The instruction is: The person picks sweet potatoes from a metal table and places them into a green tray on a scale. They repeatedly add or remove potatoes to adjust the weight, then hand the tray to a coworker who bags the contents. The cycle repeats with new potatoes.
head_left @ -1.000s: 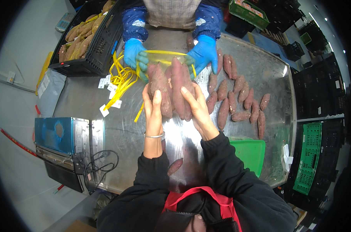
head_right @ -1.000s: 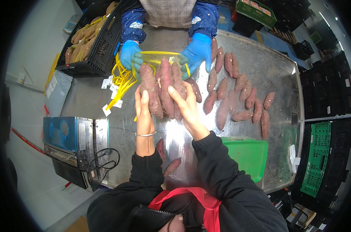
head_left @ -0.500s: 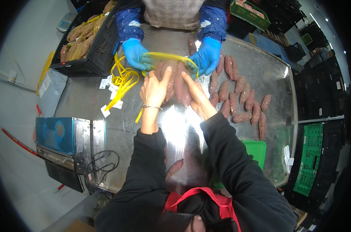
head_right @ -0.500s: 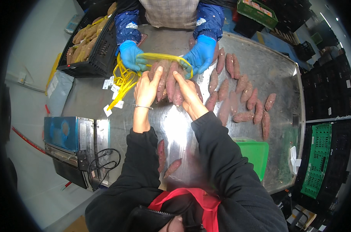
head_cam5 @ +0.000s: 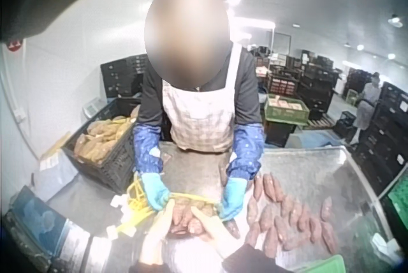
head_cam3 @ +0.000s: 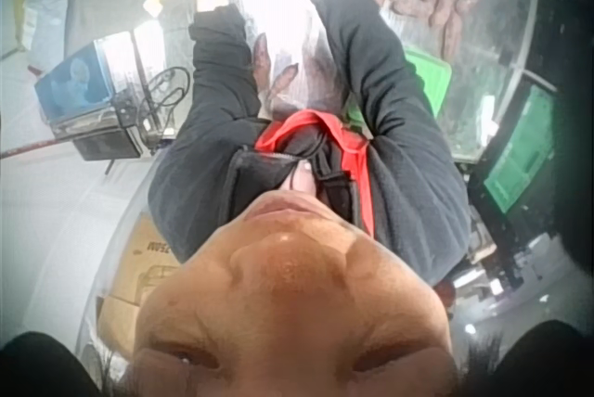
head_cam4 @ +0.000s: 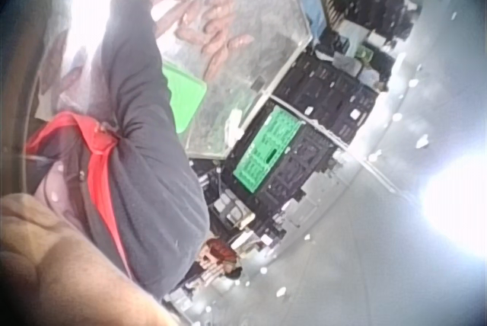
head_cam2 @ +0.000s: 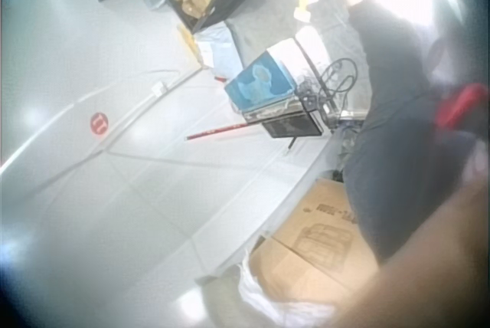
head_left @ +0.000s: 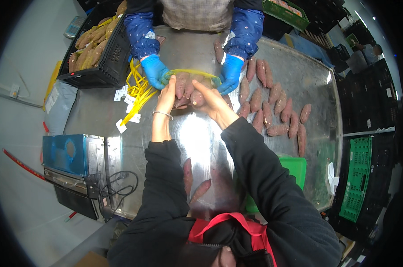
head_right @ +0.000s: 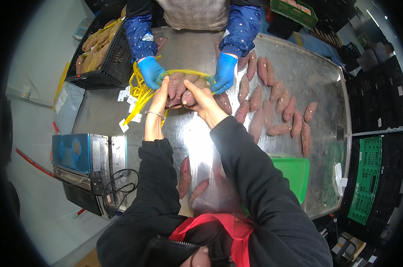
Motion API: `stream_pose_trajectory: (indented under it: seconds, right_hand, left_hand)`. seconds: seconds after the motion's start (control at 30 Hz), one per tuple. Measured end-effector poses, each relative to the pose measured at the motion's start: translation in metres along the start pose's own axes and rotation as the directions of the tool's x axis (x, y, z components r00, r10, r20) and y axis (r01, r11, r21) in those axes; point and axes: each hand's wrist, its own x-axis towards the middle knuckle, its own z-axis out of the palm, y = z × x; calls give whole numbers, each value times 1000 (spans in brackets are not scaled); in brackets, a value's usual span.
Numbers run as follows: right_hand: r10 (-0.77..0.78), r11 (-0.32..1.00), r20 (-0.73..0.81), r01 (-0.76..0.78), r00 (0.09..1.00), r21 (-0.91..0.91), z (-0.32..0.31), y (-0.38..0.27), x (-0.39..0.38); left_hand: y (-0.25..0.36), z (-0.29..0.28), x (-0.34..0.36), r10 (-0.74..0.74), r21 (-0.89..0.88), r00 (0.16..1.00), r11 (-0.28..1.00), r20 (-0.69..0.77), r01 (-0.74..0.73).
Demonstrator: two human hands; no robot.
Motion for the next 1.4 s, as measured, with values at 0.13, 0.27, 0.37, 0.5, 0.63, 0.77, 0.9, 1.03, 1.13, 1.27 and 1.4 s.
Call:
stream_pose_trajectory:
  seconds: [0.13,0.27,0.37,0.5,0.63,0.77,0.9,1.03,1.13,1.27,1.4]
  right_hand:
    - [99,954,-62,-77,993,288,-2,5,21]
    - [286,911,-142,-223,948,347,-15,14,39]
    - [293,937,-128,-259,947,234,-29,21,41]
    - [295,944,-131,-268,946,192,-38,16,33]
    - [176,950,-37,-179,984,-254,-42,1,0]
    - [64,786,5,-47,998,-616,-34,-30,-25]
    - [-108,614,53,108,993,-782,-14,-59,-60]
    - [-487,209,373,520,790,-828,-49,-87,-156]
    - [-649,102,326,503,687,-858,-120,-99,-249]
    - [-807,114,-38,92,589,-989,-225,-92,-357]
    - [-823,31,-193,-296,535,-955,-322,-52,-439]
  left_hand:
    - [-16,1,-9,151,-238,976,965,158,-111]
    - [-32,6,12,89,-307,970,952,227,-16]
    - [-38,3,19,-17,-158,980,986,199,49]
    - [-51,20,5,244,-225,964,950,101,-217]
    - [-43,21,-10,337,394,934,847,122,-357]
    - [-16,29,-46,396,599,912,706,108,-378]
    - [4,33,-99,652,471,736,600,182,-647]
    - [-13,-13,-145,694,400,719,648,43,-648]
    - [-50,-65,-183,616,435,779,737,-117,-518]
    - [-100,-104,-242,476,411,818,849,-325,-331]
    - [-154,-121,-290,280,309,838,940,-469,-142]
